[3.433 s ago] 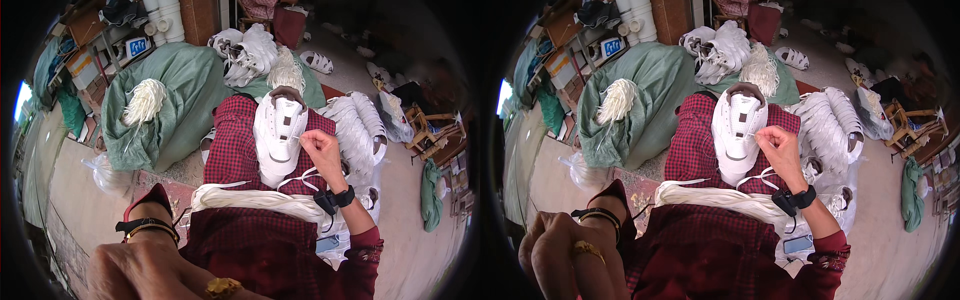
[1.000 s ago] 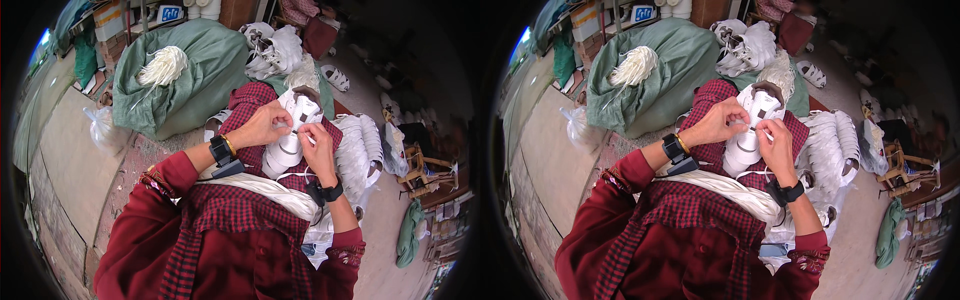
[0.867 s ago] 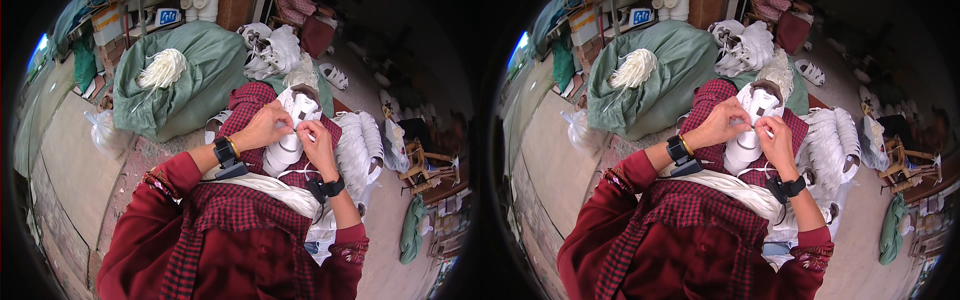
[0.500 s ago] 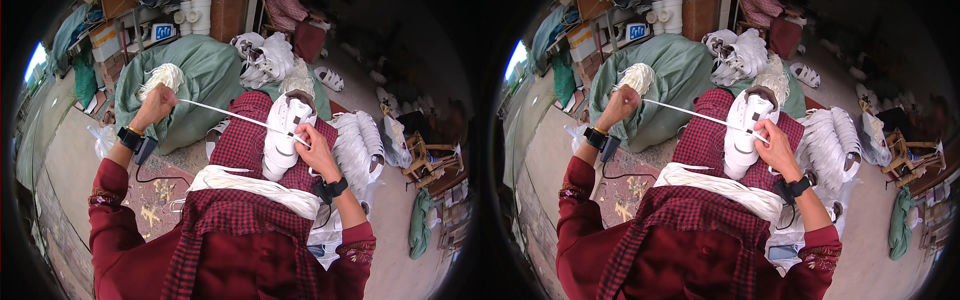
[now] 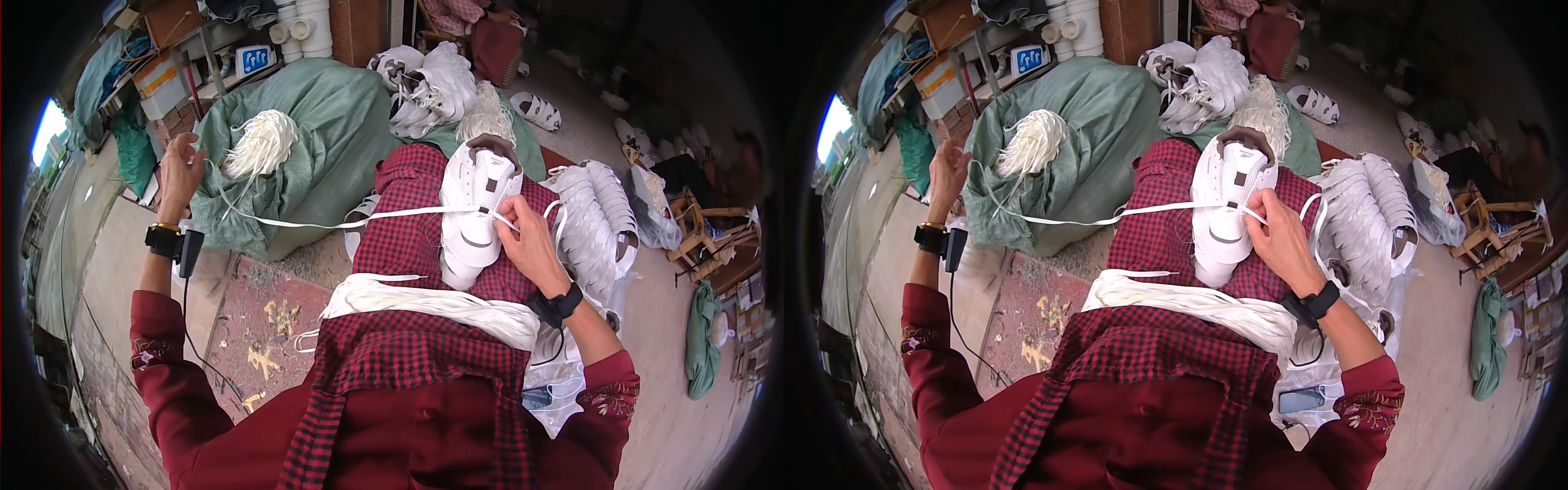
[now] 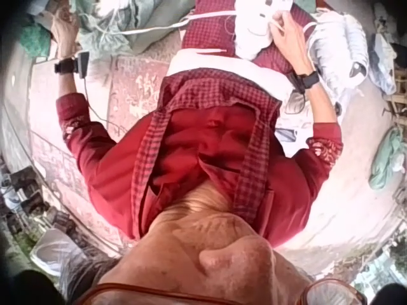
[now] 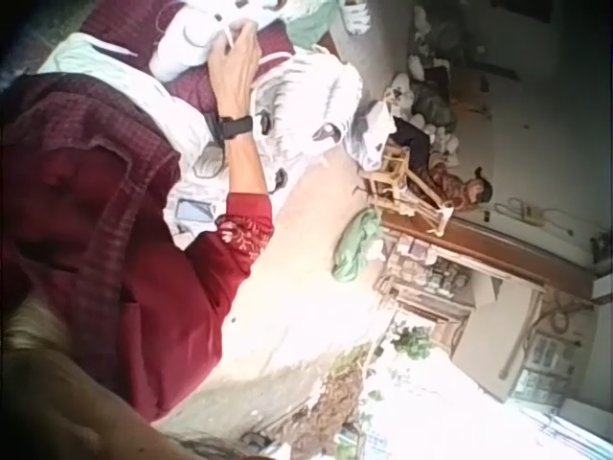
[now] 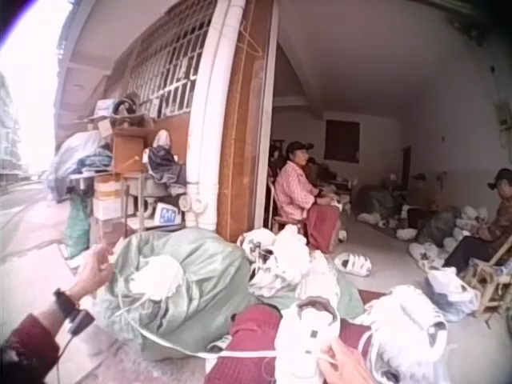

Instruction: The recorder is lacing white shoes in a shoe manufacturing environment.

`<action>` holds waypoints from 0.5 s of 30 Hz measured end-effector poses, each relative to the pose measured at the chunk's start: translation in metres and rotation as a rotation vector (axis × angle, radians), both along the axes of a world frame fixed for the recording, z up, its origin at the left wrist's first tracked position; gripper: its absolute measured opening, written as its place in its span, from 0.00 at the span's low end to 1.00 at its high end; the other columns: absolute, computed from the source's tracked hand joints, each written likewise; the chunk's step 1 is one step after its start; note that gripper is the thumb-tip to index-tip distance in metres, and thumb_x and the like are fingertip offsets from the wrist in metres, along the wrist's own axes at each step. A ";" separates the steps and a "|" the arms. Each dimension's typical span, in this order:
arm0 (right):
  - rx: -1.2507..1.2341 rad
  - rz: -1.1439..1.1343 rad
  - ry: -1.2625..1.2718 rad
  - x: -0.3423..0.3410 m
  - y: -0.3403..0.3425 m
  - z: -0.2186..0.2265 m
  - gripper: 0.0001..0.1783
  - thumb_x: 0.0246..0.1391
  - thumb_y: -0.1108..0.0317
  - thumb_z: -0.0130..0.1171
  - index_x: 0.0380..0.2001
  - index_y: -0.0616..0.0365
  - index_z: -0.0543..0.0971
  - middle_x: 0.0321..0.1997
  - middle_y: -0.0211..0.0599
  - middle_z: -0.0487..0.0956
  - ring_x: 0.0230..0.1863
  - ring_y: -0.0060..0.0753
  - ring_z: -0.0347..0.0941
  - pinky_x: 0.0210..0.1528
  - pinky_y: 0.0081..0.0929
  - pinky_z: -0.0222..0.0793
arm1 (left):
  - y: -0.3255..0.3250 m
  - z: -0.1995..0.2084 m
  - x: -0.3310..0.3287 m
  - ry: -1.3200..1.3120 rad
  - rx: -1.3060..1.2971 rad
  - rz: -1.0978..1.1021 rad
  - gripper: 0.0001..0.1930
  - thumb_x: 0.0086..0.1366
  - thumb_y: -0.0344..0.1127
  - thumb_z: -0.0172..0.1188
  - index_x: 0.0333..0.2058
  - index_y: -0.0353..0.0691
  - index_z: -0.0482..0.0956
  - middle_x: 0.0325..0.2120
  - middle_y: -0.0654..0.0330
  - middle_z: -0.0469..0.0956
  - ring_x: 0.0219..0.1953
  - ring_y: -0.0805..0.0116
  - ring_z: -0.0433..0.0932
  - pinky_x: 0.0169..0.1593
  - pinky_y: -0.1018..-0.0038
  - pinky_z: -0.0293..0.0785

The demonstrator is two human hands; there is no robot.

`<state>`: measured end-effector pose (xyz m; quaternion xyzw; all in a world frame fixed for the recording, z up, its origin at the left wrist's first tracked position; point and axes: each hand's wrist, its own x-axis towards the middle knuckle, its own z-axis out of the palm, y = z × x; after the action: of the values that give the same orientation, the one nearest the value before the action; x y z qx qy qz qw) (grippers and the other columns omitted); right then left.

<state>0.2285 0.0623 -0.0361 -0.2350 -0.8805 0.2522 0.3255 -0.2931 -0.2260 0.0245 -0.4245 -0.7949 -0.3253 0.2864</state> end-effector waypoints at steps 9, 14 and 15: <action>0.225 -0.042 -0.186 0.017 -0.005 0.000 0.06 0.64 0.68 0.55 0.39 0.60 0.74 0.29 0.51 0.79 0.33 0.58 0.78 0.33 0.46 0.70 | 0.166 -0.068 0.294 -0.285 -0.124 -1.040 0.15 0.56 0.21 0.62 0.43 0.34 0.74 0.39 0.52 0.72 0.44 0.50 0.77 0.43 0.64 0.77; 0.322 0.004 -0.094 0.023 0.001 -0.011 0.05 0.65 0.70 0.52 0.39 0.61 0.73 0.34 0.49 0.80 0.35 0.58 0.78 0.34 0.47 0.73 | 0.182 -0.077 0.289 0.096 -0.168 -0.940 0.11 0.59 0.27 0.62 0.42 0.39 0.76 0.33 0.56 0.72 0.32 0.54 0.79 0.34 0.61 0.76; 0.314 -0.003 -0.092 0.028 0.005 -0.015 0.05 0.65 0.70 0.52 0.39 0.61 0.73 0.34 0.49 0.80 0.35 0.58 0.78 0.34 0.47 0.73 | 0.183 -0.078 0.280 0.206 -0.182 -0.919 0.10 0.61 0.28 0.62 0.42 0.40 0.76 0.30 0.58 0.72 0.28 0.56 0.78 0.30 0.62 0.76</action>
<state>0.2563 0.0676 -0.0516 -0.1939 -0.9227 0.0998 0.3180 -0.0134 -0.0426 -0.0536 -0.7855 -0.5176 -0.3035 0.1516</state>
